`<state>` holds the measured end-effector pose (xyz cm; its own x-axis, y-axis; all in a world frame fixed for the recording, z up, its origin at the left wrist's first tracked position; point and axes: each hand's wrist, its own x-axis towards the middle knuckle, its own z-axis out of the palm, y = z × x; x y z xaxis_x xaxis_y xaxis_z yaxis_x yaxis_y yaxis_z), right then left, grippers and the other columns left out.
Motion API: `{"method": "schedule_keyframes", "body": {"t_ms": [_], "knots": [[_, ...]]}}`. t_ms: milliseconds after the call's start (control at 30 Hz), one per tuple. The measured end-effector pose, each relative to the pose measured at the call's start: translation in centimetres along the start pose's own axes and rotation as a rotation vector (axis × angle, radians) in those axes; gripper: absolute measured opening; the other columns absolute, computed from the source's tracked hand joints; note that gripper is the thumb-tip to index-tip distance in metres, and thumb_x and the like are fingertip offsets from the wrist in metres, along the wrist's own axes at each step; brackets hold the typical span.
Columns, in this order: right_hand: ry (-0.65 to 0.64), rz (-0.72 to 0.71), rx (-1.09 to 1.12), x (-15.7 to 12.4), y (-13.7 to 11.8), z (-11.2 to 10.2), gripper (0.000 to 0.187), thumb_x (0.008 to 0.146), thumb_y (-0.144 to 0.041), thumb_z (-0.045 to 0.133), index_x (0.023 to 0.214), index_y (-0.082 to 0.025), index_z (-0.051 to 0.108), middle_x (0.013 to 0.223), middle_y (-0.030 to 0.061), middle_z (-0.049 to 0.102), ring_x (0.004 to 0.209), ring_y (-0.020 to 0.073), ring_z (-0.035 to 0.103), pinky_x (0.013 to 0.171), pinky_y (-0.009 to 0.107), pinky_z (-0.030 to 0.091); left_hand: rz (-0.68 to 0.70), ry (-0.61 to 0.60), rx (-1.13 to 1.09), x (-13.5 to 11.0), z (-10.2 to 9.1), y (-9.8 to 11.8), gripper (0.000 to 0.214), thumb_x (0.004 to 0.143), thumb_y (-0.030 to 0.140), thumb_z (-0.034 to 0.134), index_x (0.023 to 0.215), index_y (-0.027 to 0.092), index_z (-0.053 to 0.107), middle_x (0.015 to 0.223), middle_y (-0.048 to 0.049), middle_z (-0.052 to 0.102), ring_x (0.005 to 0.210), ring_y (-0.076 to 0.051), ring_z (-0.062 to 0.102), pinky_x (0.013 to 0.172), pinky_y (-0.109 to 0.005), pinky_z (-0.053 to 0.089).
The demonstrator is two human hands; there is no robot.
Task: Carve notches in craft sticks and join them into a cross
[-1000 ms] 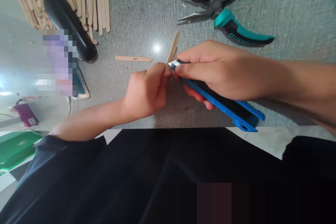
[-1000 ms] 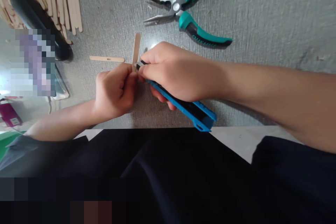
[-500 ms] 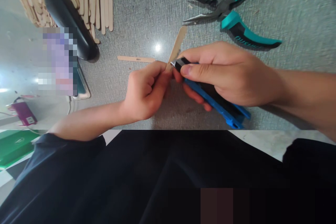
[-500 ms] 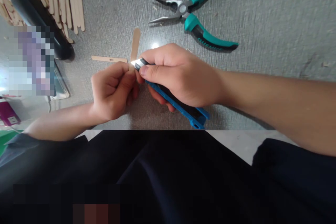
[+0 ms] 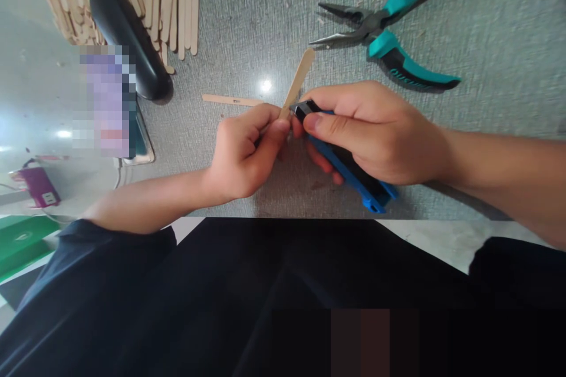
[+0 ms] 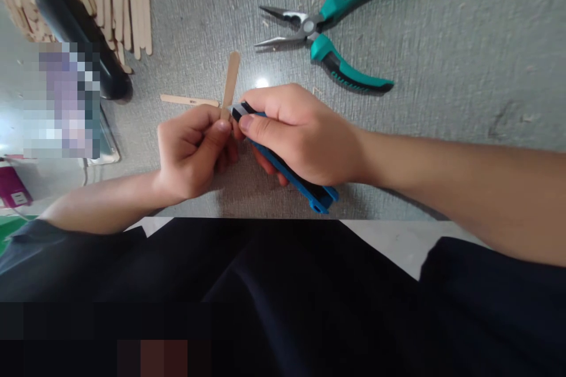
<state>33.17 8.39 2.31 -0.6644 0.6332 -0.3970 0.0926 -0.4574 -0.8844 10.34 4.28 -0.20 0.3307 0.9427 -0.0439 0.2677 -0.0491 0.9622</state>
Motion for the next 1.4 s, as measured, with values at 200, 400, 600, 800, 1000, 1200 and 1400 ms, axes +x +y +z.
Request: {"method": "schedule_keyframes", "body": {"t_ms": [200,400,600,800,1000,1200,1400], "knots": [[0.078,-0.101,-0.011,-0.3,0.5,0.8,0.044,0.111,-0.057,0.081,0.086,-0.027,0.061,0.064,-0.0055,0.068,0.047,0.0138,0.063,0.043,0.027,0.049,0.012,-0.041,0.198,0.8,-0.7,0.1,0.034,0.120,0.045,0.066,0.092,0.025,0.065,0.065,0.0020,0.071,0.053,-0.012,0.057,0.052,-0.031,0.040],[0.170,-0.181,-0.065,-0.7,1.2,1.5,0.037,0.112,-0.052,0.079,0.092,-0.028,0.059,0.072,-0.0046,0.068,0.055,0.0144,0.065,0.049,0.029,0.052,0.217,0.052,0.558,1.2,-1.1,0.2,0.031,0.107,0.036,0.069,0.079,0.025,0.065,0.054,0.0044,0.053,0.046,-0.011,0.042,0.053,-0.031,0.023],[0.267,-0.232,-0.062,-0.4,0.7,1.5,0.035,0.102,-0.053,0.090,0.094,-0.027,0.068,0.081,-0.0025,0.068,0.070,0.0162,0.067,0.061,0.031,0.054,0.293,0.094,0.468,0.8,-1.1,0.7,0.014,0.103,0.030,0.070,0.090,0.024,0.069,0.062,0.0038,0.064,0.051,-0.011,0.053,0.054,-0.030,0.033],[0.322,-0.423,-0.139,0.0,1.1,1.3,0.037,0.105,-0.063,0.088,0.108,-0.028,0.077,0.091,-0.0016,0.072,0.063,0.0132,0.058,0.057,0.032,0.051,0.232,-0.089,0.002,-0.5,0.0,-0.4,0.047,0.103,0.038,0.085,0.137,0.024,0.056,0.104,-0.0047,0.087,0.084,-0.018,0.084,0.073,-0.030,0.065],[0.338,-0.528,-0.414,0.8,0.0,-2.2,0.058,0.102,-0.084,0.084,0.097,-0.026,0.085,0.091,0.0025,0.071,0.074,0.0165,0.060,0.070,0.036,0.052,-0.084,-0.233,-0.282,-0.6,0.9,-0.3,0.036,0.115,0.036,0.068,0.144,0.021,0.052,0.098,-0.0012,0.078,0.076,-0.012,0.077,0.073,-0.028,0.065],[0.488,-0.367,-1.451,0.1,-3.8,-6.7,0.091,0.112,-0.095,0.052,0.136,-0.013,0.083,0.129,0.0219,0.078,0.124,0.0405,0.075,0.103,0.055,0.059,-0.135,-0.153,-0.529,-0.1,1.2,0.0,0.025,0.122,0.047,0.058,0.119,0.025,0.048,0.088,0.0071,0.057,0.061,-0.005,0.051,0.054,-0.019,0.045],[0.408,-0.141,-1.752,-0.5,-3.6,-6.2,0.060,0.106,-0.058,0.089,0.135,-0.008,0.079,0.154,0.0315,0.074,0.145,0.0555,0.069,0.120,0.074,0.052,-0.164,-0.115,-0.585,0.0,1.5,0.2,0.029,0.122,0.048,0.060,0.113,0.026,0.045,0.083,0.0094,0.051,0.060,-0.005,0.048,0.055,-0.019,0.042]]}}
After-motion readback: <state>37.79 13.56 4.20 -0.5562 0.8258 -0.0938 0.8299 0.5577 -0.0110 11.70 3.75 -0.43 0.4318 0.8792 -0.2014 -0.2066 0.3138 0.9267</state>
